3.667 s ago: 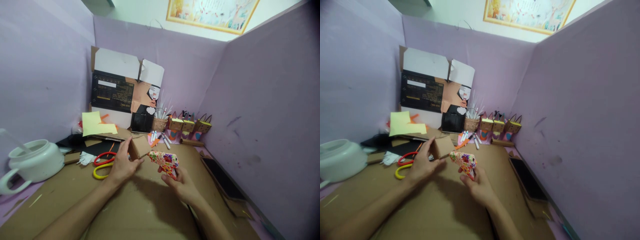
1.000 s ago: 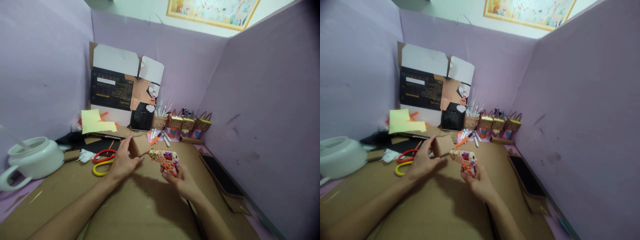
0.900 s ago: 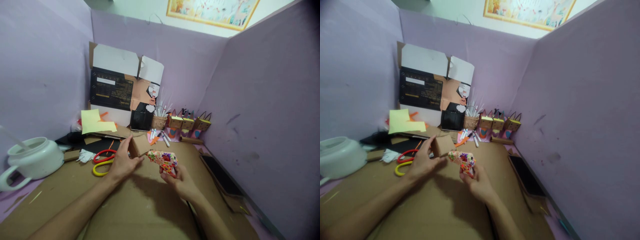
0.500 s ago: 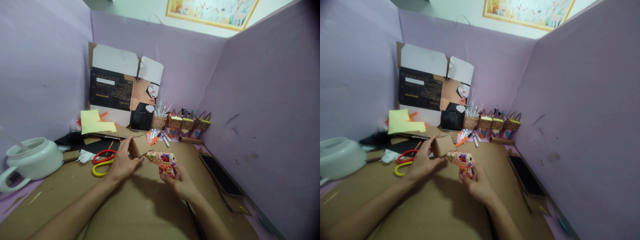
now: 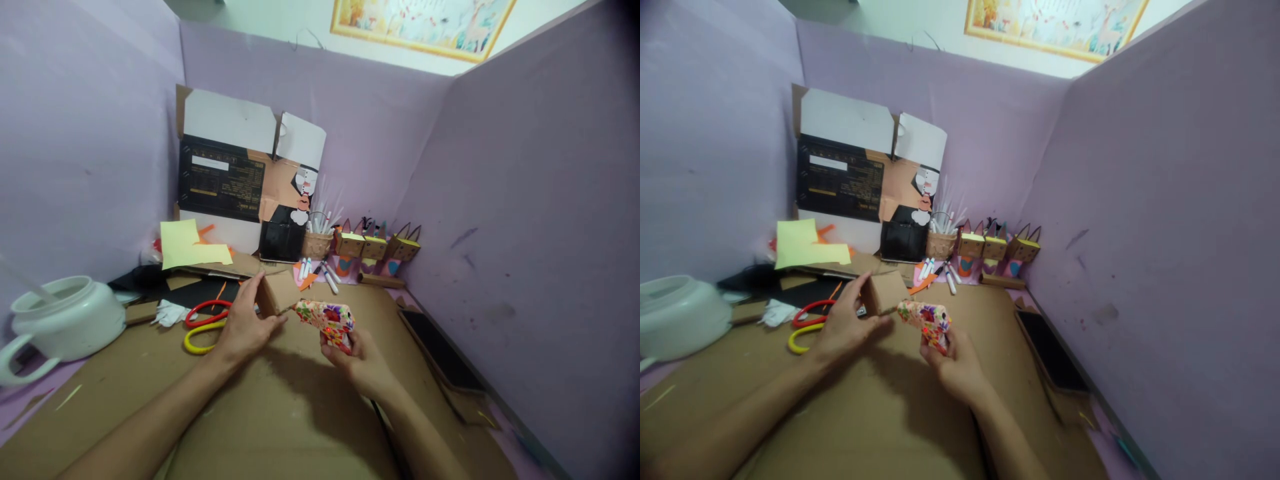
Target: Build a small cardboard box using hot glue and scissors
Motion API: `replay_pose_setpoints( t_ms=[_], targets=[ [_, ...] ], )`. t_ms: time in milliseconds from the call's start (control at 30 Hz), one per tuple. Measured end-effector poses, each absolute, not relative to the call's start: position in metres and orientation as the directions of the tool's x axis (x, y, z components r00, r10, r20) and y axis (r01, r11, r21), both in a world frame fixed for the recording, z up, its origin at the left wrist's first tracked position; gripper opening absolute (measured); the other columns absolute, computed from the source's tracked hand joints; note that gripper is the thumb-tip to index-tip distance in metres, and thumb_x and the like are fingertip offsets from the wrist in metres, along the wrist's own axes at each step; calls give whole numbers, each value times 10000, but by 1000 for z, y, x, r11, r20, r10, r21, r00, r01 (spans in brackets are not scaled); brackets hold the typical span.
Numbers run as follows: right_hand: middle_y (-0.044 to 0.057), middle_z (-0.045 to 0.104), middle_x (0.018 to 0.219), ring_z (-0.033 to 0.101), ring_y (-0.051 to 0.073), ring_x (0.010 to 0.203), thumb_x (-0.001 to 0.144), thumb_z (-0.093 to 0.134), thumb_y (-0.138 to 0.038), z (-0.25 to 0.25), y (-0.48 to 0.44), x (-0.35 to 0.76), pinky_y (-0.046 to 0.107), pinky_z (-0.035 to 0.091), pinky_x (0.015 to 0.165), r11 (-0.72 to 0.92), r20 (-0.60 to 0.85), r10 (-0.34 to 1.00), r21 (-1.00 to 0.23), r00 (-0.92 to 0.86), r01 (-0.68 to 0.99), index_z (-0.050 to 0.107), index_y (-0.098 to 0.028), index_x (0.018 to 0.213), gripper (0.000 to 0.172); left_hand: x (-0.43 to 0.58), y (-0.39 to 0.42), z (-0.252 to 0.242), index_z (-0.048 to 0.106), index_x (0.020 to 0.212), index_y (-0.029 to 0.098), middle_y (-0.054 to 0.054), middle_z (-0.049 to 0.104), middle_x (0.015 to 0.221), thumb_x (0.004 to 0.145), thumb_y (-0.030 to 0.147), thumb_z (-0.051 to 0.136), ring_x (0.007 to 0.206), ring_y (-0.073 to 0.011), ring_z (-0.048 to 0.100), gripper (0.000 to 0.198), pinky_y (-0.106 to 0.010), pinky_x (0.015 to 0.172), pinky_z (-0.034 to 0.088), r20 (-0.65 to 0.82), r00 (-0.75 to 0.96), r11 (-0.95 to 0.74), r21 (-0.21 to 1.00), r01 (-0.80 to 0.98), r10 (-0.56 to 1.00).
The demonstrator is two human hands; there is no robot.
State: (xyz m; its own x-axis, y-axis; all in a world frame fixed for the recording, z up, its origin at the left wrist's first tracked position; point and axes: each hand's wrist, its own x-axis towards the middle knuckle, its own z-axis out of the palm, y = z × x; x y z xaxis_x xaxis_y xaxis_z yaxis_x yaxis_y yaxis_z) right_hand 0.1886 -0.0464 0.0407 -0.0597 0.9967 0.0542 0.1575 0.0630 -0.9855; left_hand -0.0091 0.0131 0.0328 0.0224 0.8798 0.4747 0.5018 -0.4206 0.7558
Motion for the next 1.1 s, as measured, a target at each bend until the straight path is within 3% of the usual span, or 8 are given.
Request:
replay_pose_setpoints(
  t_ms=[333,533,700,900,1033,1100],
  targets=[
    [-21,510,584,432,107,526,597,648,-289,44,-44,197,227,359,490,110,107,994,-974,-28,198,569,-162,660,162,-12,23,21,365,1350,189,-146,429,1364,628,279,731,1240,-302,451,815,-452,1016,393,457,7,-428,827,364,889],
    [-38,528,557,427,100,415,631,645,-377,35,-31,212,204,317,341,40,58,986,-992,153,121,600,-145,922,375,-10,21,18,401,1336,188,-156,493,1339,606,304,752,1211,-320,491,818,-473,1004,410,362,57,-365,906,214,931],
    [-9,589,561,514,113,475,608,683,-317,20,-13,222,238,437,478,-25,21,956,-988,292,155,628,-130,736,234,-2,12,23,387,1326,115,-200,467,1363,560,301,780,1242,-321,463,881,-445,1028,404,243,201,-255,966,36,949],
    [55,687,648,620,198,570,629,675,-379,11,21,224,269,436,497,-140,12,908,-934,420,329,690,-118,797,311,3,2,25,387,1326,115,-193,443,1388,566,312,800,1265,-324,434,887,-443,1056,369,162,331,-179,984,22,930],
    [113,699,642,658,332,789,528,759,-398,24,31,234,328,457,594,-211,42,889,-845,455,491,674,-166,553,247,1,-1,25,384,1340,143,-169,435,1402,583,316,800,1271,-326,425,881,-431,1057,367,144,367,-175,983,51,919],
    [149,718,734,627,386,928,494,788,-371,34,24,239,374,466,681,-204,74,891,-815,447,542,689,-177,556,227,0,-1,26,368,1346,154,-163,425,1409,586,311,801,1264,-323,435,888,-423,1044,386,119,391,-143,989,33,913]
  ],
)
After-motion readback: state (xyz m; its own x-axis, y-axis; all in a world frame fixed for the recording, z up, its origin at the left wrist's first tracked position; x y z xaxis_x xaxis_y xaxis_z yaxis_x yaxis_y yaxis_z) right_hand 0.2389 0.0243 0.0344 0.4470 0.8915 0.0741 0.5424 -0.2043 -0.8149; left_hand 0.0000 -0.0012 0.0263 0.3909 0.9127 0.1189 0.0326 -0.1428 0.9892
